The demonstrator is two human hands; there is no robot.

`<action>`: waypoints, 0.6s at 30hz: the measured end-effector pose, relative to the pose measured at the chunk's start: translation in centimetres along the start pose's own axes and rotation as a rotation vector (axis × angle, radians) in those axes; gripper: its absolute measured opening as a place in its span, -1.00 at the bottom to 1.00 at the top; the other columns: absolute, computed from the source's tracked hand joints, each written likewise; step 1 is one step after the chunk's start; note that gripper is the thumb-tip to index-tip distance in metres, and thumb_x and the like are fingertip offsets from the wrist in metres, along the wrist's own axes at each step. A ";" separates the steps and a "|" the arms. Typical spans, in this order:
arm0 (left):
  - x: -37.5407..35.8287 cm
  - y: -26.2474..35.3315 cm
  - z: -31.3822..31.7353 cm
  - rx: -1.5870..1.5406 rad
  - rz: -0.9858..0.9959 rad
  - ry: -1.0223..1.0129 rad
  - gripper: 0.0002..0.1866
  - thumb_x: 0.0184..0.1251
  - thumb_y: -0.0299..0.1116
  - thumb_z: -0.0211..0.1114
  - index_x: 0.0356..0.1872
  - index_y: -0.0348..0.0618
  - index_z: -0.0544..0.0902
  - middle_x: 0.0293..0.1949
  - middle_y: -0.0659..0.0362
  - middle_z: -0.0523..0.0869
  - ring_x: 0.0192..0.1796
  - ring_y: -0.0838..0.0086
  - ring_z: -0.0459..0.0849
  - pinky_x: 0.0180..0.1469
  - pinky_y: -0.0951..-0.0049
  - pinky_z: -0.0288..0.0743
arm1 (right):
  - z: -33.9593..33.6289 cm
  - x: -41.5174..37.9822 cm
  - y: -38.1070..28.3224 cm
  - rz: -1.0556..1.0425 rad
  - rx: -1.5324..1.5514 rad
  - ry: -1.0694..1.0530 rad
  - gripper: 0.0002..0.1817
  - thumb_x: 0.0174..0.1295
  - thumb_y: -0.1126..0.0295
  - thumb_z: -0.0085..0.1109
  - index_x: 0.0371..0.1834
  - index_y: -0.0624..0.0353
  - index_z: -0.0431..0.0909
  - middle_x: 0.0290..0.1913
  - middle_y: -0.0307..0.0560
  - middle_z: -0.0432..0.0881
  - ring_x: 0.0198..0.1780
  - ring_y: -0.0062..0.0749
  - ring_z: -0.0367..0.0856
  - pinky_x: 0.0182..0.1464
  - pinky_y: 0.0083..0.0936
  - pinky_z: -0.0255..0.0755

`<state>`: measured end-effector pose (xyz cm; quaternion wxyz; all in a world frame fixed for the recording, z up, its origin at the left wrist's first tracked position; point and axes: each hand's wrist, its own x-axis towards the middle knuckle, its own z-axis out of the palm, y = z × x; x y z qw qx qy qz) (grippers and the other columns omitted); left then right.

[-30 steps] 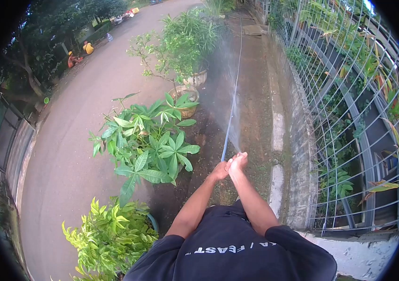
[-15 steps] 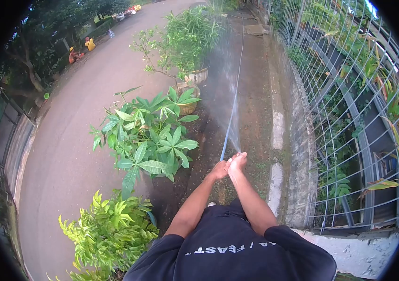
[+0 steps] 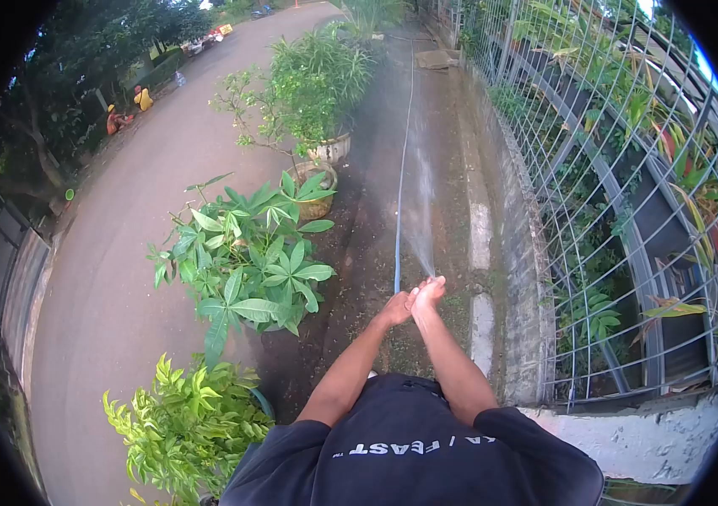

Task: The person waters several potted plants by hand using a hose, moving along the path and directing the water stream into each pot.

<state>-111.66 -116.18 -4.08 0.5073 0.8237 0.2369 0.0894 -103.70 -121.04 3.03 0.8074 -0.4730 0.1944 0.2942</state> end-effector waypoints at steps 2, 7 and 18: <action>0.1 0.7 0.9 0.000 0.013 -0.005 0.05 0.52 0.47 -0.52 -0.18 -0.40 0.68 -0.33 -0.38 0.68 -0.09 -0.30 0.70 -0.02 -0.07 0.50 | -0.6 0.5 -0.6 -0.024 -0.004 0.016 -0.54 0.54 -0.11 -0.30 -0.42 -0.06 0.26 -0.70 -0.36 0.18 -0.81 -0.50 0.18 -0.83 -0.49 0.02; 0.8 0.7 3.6 0.029 0.021 -0.016 0.01 0.55 0.42 -0.51 -0.16 -0.39 0.69 -0.33 -0.39 0.68 -0.06 -0.32 0.69 0.01 -0.06 0.50 | -2.5 0.7 -2.1 -0.051 -0.043 0.026 -0.52 0.55 -0.14 -0.30 -0.43 -0.07 0.27 -0.70 -0.36 0.19 -0.81 -0.51 0.17 -0.83 -0.50 0.04; -1.2 2.5 5.6 -0.019 0.013 0.037 -0.06 0.60 0.36 -0.42 -0.10 -0.41 0.68 -0.27 -0.36 0.72 -0.07 -0.15 0.75 0.05 0.03 0.52 | -4.6 -2.0 -4.6 -0.002 -0.038 -0.008 -0.56 0.51 -0.07 -0.25 -0.45 -0.04 0.29 -0.70 -0.34 0.19 -0.81 -0.49 0.17 -0.82 -0.50 0.03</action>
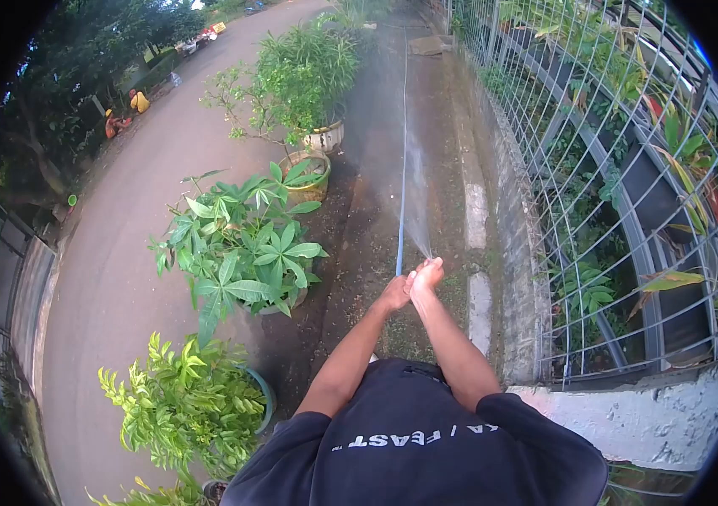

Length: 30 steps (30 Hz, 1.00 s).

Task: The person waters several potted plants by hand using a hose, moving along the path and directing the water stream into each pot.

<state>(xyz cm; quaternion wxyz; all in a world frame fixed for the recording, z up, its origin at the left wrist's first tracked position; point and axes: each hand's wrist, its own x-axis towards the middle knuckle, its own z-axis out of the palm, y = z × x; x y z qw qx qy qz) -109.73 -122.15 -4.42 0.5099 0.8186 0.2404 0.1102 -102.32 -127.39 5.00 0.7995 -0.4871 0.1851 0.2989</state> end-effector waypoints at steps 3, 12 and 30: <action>-0.6 0.6 0.7 0.053 0.004 0.022 -0.03 0.59 0.38 -0.45 -0.10 -0.40 0.68 -0.28 -0.36 0.71 -0.07 -0.15 0.75 0.05 0.01 0.52 | -1.0 0.3 0.1 -0.038 0.021 0.010 -0.57 0.48 -0.04 -0.23 -0.48 -0.02 0.30 -0.72 -0.34 0.17 -0.82 -0.49 0.16 -0.82 -0.48 0.01; -6.0 3.5 5.0 -0.057 -0.026 0.121 -0.08 0.61 0.35 -0.33 -0.33 -0.45 0.63 -0.54 -0.16 0.63 -0.38 0.21 0.64 -0.21 0.06 0.51 | -6.6 -0.9 0.0 -0.011 -0.011 -0.049 -0.57 0.44 0.08 -0.26 -0.45 0.11 0.45 -0.70 -0.35 0.17 -0.81 -0.53 0.09 -0.81 -0.51 0.00; -8.4 3.9 6.8 -0.169 -0.077 0.209 -0.04 0.54 0.45 -0.27 -0.23 -0.41 0.73 -0.39 -0.26 0.73 -0.21 0.03 0.77 -0.09 0.03 0.55 | -8.2 -3.3 -0.2 0.031 -0.066 -0.052 -0.53 0.56 -0.07 -0.29 -0.44 -0.05 0.35 -0.64 -0.37 0.28 -0.77 -0.54 0.18 -0.79 -0.54 0.08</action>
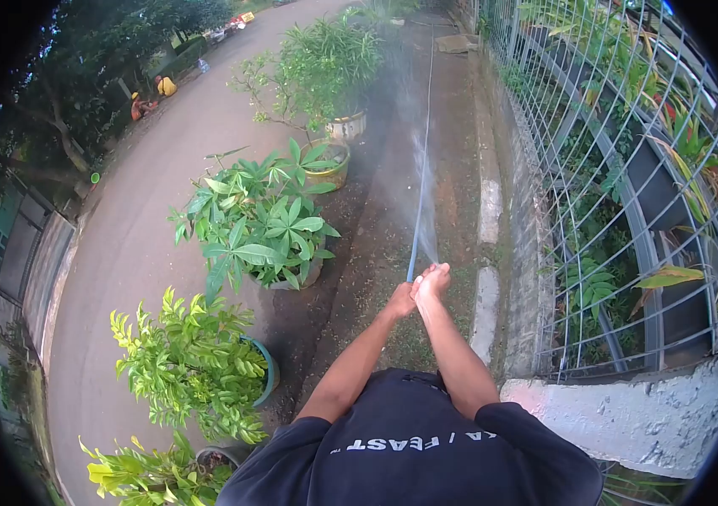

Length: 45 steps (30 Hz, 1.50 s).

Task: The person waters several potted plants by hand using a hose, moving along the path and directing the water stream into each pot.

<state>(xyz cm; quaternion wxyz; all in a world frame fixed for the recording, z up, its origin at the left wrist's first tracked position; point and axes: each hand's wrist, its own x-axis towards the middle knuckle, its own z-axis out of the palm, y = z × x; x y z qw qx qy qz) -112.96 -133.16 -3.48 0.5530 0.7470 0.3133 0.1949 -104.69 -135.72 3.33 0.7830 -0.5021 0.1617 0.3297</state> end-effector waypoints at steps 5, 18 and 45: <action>-1.8 1.1 -2.3 0.045 -0.029 -0.041 -0.07 0.58 0.40 -0.27 -0.25 -0.42 0.71 -0.44 -0.18 0.72 -0.26 0.19 0.71 -0.14 0.06 0.54 | 0.7 -1.4 1.6 -0.067 0.018 0.005 -0.55 0.55 -0.02 -0.25 -0.46 -0.01 0.35 -0.65 -0.35 0.27 -0.77 -0.54 0.20 -0.79 -0.53 0.10; -8.3 -1.0 -8.7 0.064 0.013 -0.056 -0.05 0.55 0.44 -0.27 -0.17 -0.38 0.73 -0.37 -0.26 0.75 -0.14 -0.02 0.80 -0.07 -0.01 0.57 | 1.6 -8.3 7.9 -0.058 0.030 -0.013 -0.62 0.50 -0.02 -0.23 -0.42 -0.07 0.32 -0.66 -0.35 0.24 -0.80 -0.48 0.21 -0.81 -0.48 0.04; -20.0 -9.5 -12.5 -0.042 0.005 -0.064 -0.09 0.57 0.42 -0.26 -0.16 -0.33 0.75 -0.35 -0.23 0.76 -0.17 0.08 0.79 -0.06 0.05 0.57 | -1.3 -20.4 17.0 -0.040 -0.014 0.076 -0.63 0.44 -0.01 -0.24 -0.47 -0.09 0.29 -0.67 -0.36 0.25 -0.80 -0.51 0.20 -0.82 -0.53 0.02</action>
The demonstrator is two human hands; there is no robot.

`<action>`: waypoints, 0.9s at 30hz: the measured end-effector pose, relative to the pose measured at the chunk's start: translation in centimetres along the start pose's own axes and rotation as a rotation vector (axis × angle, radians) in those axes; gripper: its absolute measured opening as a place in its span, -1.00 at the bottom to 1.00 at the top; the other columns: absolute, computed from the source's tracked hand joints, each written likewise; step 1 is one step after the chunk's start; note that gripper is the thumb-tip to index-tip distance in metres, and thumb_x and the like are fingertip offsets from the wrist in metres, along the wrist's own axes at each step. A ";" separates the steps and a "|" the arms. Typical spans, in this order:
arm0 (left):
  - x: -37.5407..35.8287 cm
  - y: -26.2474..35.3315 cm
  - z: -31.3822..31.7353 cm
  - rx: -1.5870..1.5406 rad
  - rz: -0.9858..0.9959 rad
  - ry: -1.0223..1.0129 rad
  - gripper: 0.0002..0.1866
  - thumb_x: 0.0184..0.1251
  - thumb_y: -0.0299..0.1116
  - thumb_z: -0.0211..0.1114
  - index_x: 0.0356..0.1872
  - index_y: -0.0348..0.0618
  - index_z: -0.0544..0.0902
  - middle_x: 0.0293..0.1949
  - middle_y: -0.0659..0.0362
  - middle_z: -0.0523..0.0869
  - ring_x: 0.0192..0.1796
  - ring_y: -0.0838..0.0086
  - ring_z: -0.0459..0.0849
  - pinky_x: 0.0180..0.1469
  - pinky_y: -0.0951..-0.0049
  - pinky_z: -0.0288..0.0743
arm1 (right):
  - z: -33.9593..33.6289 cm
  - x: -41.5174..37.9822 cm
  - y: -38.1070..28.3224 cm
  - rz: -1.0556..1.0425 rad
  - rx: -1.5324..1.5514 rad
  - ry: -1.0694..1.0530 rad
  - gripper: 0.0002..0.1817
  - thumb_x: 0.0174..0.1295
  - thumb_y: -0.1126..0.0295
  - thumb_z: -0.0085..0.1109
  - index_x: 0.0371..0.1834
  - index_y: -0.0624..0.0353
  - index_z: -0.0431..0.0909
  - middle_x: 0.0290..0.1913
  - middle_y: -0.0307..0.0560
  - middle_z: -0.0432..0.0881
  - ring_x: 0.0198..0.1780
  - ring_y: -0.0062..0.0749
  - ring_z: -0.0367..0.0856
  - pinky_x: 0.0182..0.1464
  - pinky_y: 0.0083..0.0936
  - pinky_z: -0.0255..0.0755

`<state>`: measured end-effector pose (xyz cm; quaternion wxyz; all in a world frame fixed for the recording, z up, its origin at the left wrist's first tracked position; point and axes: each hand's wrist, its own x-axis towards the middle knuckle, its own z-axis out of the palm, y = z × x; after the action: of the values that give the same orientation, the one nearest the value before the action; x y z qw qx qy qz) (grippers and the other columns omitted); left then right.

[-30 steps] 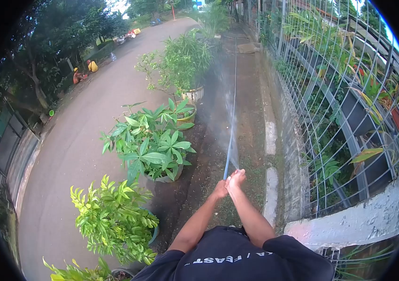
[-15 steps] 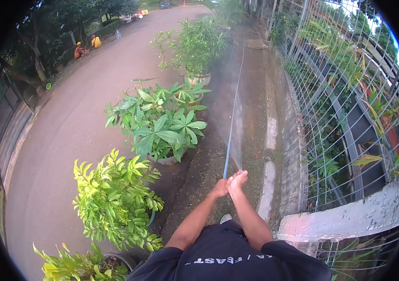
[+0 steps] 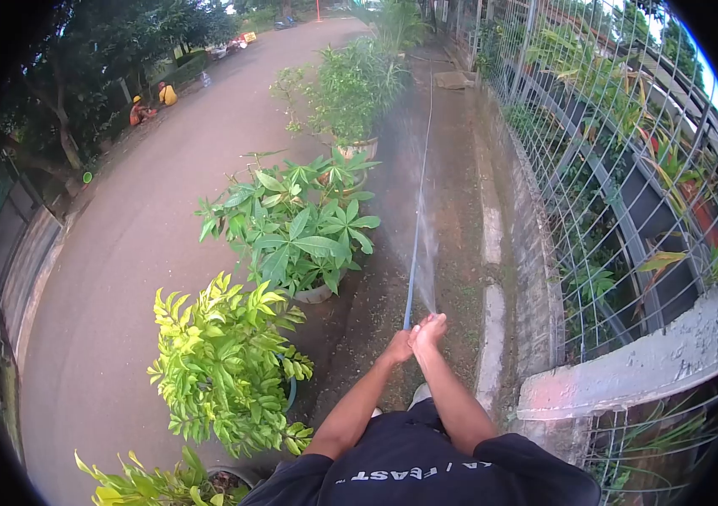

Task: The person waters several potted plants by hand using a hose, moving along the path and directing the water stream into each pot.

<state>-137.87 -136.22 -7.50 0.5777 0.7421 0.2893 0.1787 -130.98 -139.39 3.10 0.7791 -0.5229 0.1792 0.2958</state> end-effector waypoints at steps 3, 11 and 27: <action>-2.3 3.2 -1.7 0.007 -0.018 -0.102 -0.26 0.67 0.23 -0.23 0.11 -0.26 0.69 -0.25 -0.14 0.79 -0.15 0.42 0.67 -0.01 0.19 0.58 | -1.3 2.4 2.7 -0.081 0.005 0.005 -0.64 0.44 0.00 -0.25 -0.47 -0.09 0.29 -0.68 -0.36 0.24 -0.79 -0.53 0.20 -0.81 -0.52 0.03; -2.6 2.0 -1.7 0.004 -0.010 -0.049 -0.22 0.68 0.23 -0.24 0.01 -0.36 0.71 -0.22 -0.11 0.81 -0.10 0.38 0.71 0.03 0.20 0.57 | -0.8 -0.6 1.6 0.000 0.012 0.014 -0.61 0.47 -0.03 -0.28 -0.42 -0.07 0.33 -0.67 -0.37 0.24 -0.77 -0.54 0.21 -0.80 -0.53 0.06; -3.6 3.1 -0.8 0.080 -0.023 0.005 -0.24 0.68 0.24 -0.27 0.12 -0.26 0.70 -0.19 -0.18 0.80 -0.08 0.33 0.73 0.04 0.18 0.57 | -1.8 -0.5 0.8 0.081 -0.018 -0.066 -0.58 0.48 -0.11 -0.28 -0.42 -0.13 0.32 -0.68 -0.37 0.26 -0.80 -0.51 0.22 -0.82 -0.51 0.02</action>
<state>-140.39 -138.44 -4.05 0.5489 0.7608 0.3059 0.1620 -131.80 -140.98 2.10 0.7672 -0.5124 0.1716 0.3457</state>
